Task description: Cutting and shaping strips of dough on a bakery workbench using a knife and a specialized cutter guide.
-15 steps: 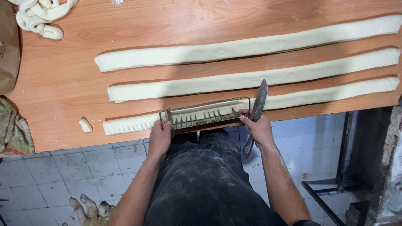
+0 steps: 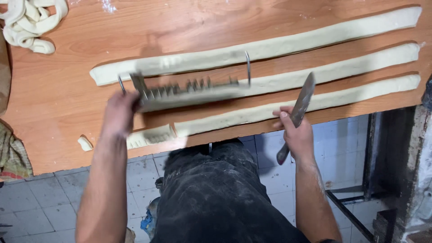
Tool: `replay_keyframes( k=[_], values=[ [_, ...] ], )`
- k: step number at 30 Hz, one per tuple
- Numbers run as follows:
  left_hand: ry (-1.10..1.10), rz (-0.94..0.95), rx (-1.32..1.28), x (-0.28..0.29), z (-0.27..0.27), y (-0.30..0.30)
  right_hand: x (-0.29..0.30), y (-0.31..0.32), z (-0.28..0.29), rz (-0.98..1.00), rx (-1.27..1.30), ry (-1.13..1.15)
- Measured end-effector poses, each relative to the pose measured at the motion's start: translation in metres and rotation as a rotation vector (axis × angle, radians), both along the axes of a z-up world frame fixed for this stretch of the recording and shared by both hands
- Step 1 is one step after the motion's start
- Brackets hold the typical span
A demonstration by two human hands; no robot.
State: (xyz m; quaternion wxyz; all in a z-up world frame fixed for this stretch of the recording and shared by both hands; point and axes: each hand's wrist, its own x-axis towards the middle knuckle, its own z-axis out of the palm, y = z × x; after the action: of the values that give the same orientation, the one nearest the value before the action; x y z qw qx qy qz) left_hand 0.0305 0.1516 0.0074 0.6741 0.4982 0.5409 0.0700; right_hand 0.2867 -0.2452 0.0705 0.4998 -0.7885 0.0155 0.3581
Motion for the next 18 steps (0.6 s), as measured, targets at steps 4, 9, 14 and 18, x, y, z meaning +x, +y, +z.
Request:
replay_keyframes(
  k=[4,9,14,18],
  values=[
    [-0.093,0.063,0.053,0.048,-0.013,0.056,-0.020,-0.019,-0.021,0.175,-0.434,0.024],
    [-0.189,0.057,0.085,0.076,-0.040,0.120,-0.052,-0.051,-0.060,0.161,-0.462,0.225],
    [-0.144,0.059,0.098,0.106,-0.066,0.156,-0.054,-0.050,-0.048,-0.031,-0.252,0.367],
    [-0.110,0.051,0.074,0.121,-0.082,0.170,-0.068,-0.046,-0.032,0.095,-0.402,0.320]
  ],
)
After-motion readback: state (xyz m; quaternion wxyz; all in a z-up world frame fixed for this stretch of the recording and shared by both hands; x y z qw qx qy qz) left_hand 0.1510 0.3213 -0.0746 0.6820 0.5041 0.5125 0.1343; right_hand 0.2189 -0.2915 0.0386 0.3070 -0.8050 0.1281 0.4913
